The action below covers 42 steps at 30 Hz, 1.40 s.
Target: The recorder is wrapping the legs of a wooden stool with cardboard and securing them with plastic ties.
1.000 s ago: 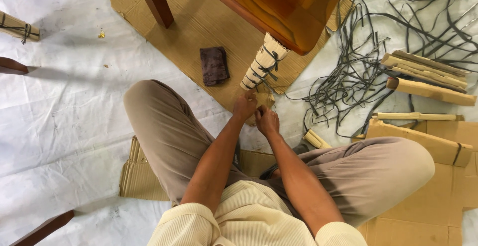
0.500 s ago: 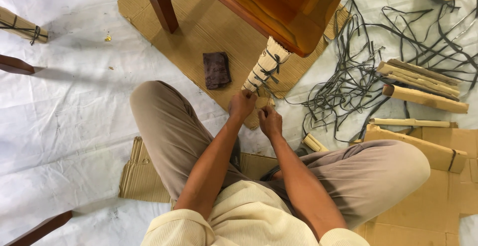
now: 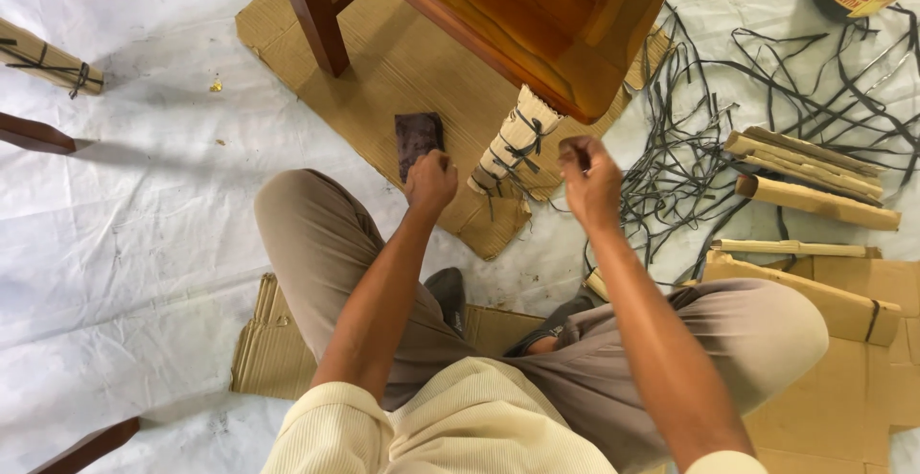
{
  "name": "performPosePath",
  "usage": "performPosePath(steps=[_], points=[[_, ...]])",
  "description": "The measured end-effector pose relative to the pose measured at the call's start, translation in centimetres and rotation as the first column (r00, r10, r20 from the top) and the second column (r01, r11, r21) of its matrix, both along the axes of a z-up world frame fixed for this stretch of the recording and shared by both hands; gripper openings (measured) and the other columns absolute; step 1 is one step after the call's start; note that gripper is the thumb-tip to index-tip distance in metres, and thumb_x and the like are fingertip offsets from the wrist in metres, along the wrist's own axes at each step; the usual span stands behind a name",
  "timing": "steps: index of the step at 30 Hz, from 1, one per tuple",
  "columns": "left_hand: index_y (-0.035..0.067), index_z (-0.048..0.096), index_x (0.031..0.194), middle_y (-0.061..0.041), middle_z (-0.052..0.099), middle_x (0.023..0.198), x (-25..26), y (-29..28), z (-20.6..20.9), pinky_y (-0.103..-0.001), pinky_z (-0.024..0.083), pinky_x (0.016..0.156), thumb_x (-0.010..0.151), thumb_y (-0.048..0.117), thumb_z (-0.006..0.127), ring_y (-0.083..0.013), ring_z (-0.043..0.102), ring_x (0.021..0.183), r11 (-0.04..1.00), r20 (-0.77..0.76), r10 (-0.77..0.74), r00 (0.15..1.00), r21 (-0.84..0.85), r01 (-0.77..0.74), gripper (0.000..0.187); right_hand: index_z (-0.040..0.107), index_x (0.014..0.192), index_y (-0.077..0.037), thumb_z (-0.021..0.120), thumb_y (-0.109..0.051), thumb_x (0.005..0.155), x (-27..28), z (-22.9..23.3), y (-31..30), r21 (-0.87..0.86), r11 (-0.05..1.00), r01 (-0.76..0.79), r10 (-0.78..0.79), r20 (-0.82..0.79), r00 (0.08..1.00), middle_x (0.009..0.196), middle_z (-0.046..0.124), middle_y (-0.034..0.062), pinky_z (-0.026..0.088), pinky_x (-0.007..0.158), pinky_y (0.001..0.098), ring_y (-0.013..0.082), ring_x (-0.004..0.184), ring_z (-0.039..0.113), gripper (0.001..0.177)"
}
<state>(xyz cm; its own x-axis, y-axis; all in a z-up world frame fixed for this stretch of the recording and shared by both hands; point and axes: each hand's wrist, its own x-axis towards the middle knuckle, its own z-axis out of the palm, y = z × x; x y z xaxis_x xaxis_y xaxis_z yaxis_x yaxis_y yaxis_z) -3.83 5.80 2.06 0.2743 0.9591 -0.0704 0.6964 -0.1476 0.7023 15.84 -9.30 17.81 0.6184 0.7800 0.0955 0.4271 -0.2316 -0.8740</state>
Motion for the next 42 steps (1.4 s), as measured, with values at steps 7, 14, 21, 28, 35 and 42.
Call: performPosePath(steps=[7,14,21,28,35,42], points=[[0.017,0.068,0.127,-0.013,0.07,0.131,-0.3,2.2,-4.6,-0.045,0.05,0.105,0.089,0.044,0.071,-0.033,0.065,0.124,0.884,-0.052,0.281,0.958,-0.375,-0.28,0.046,0.064,0.11,0.0,0.064,-0.012,0.106,0.5,7.4,-1.0,0.044,0.995,-0.085,0.08,0.113,0.99,0.09,0.071,0.0046,0.058,0.07,0.0258,0.0113,0.08,0.071,0.013],[0.028,0.064,0.138,-0.013,0.034,0.163,0.1,2.3,-6.5,-0.048,0.041,0.113,0.083,0.041,0.076,-0.036,0.043,0.143,0.895,-0.146,0.211,0.967,-0.369,-0.251,0.058,0.058,0.124,0.001,0.061,-0.018,0.11,-0.7,6.9,-1.1,0.198,0.978,-0.057,0.062,-0.017,0.998,0.096,0.068,0.0054,0.056,0.074,0.0254,0.0097,0.082,0.064,0.024],[0.03,0.055,0.147,-0.016,0.014,0.17,0.5,3.0,-7.4,-0.052,0.034,0.117,0.08,0.047,0.079,-0.0471,0.025,0.151,0.923,-0.135,0.042,0.99,-0.374,-0.091,0.073,0.029,0.162,-0.001,0.045,-0.034,0.117,-3.2,9.9,0.1,0.377,0.916,-0.137,0.183,-0.09,0.979,0.098,0.064,0.0044,0.057,0.077,0.0258,0.0104,0.085,0.065,0.059],[0.026,0.055,0.15,-0.02,0.011,0.168,-0.1,4.2,-9.1,-0.054,0.032,0.117,0.08,0.043,0.08,-0.0517,0.021,0.149,0.95,-0.093,-0.071,0.993,-0.309,0.039,0.076,0.008,0.169,-0.003,0.045,-0.035,0.115,-4.9,12.0,0.7,0.463,0.878,-0.123,0.254,-0.232,0.939,0.103,0.068,0.0076,0.053,0.069,0.0246,0.0096,0.079,0.061,0.073],[0.002,0.068,0.13,-0.018,0.07,0.128,1.3,7.9,3.8,-0.042,0.054,0.104,0.094,0.036,0.067,-0.0348,0.067,0.12,0.988,0.5,0.141,0.854,-0.02,-0.152,0.049,0.006,0.171,-0.005,0.056,-0.032,0.112,-4.6,12.9,1.8,0.453,0.891,-0.04,0.215,-0.342,0.915,0.09,0.064,0.0053,0.052,0.064,0.0237,0.0103,0.071,0.059,0.082],[0.002,0.04,0.153,-0.018,0.049,0.149,-2.2,15.5,18.1,-0.054,0.053,0.105,0.089,0.073,0.057,-0.0337,0.054,0.136,0.973,0.865,0.23,0.447,-0.194,-0.125,0.097,0.005,0.169,-0.007,0.06,-0.033,0.107,-4.8,14.2,3.1,0.42,0.906,0.058,0.157,-0.458,0.875,0.082,0.053,-0.0005,0.052,0.056,0.0246,0.0096,0.064,0.058,0.086]])
